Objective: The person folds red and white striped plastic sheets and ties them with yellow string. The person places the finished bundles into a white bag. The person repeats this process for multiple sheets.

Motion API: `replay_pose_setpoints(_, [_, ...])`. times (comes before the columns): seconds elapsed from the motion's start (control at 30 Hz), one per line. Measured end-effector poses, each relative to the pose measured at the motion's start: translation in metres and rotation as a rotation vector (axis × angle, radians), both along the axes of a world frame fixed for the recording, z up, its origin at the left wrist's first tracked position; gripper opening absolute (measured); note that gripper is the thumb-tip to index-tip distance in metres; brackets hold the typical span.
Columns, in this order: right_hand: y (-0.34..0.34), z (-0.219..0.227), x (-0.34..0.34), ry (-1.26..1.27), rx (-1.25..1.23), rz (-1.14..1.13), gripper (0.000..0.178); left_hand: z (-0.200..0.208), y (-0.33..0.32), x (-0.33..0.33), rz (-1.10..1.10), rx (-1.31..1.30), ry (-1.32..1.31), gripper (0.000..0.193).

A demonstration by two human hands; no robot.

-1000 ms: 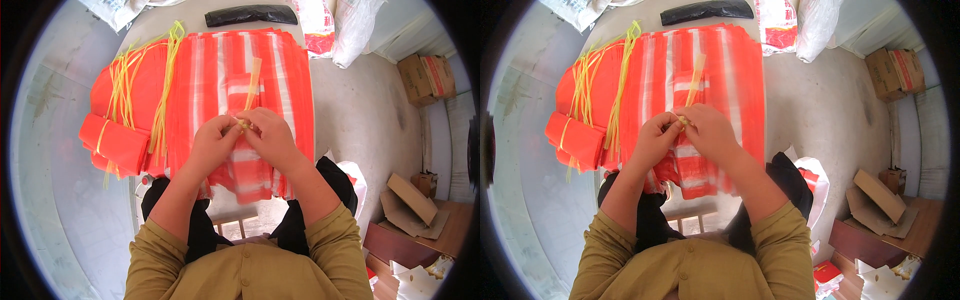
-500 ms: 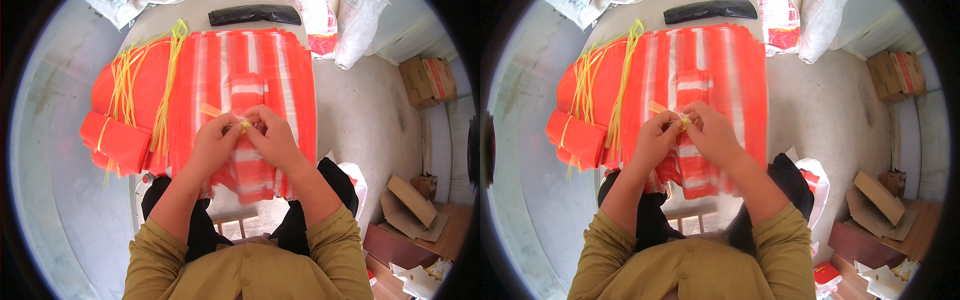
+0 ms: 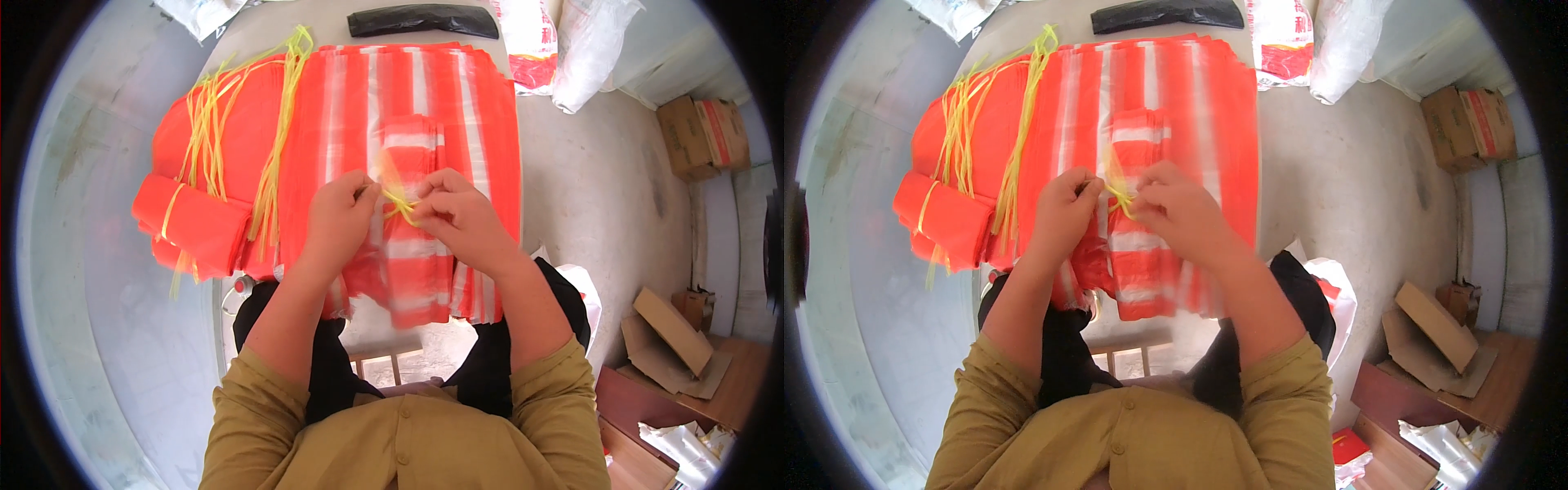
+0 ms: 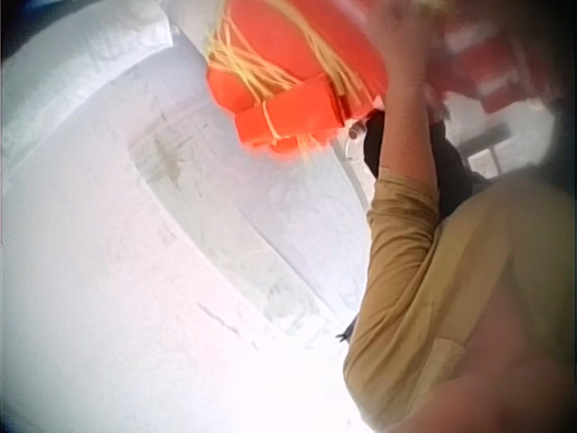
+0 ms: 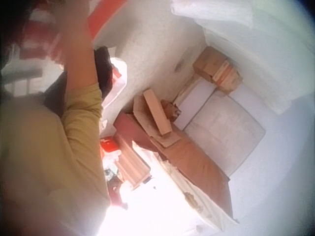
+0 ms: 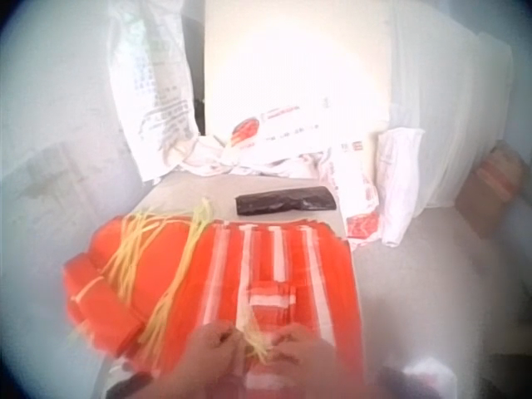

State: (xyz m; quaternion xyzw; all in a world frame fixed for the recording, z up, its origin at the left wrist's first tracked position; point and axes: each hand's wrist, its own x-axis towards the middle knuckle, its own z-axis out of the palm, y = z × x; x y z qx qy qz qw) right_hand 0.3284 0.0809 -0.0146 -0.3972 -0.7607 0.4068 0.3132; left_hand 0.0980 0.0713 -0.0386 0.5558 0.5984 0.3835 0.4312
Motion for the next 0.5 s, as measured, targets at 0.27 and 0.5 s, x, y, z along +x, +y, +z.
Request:
replay_pose_setpoints(0.27, [-0.025, 0.011, 0.018, -0.059, 0.013, -0.193, 0.046, 0.038, -0.011, 0.010, 0.115, 0.147, 0.266, 0.020])
replay_pose_setpoints(0.5, [-0.019, 0.005, 0.024, -0.122, -0.212, -0.171, 0.066, 0.024, -0.049, 0.006, -0.198, -0.030, 0.061, 0.030])
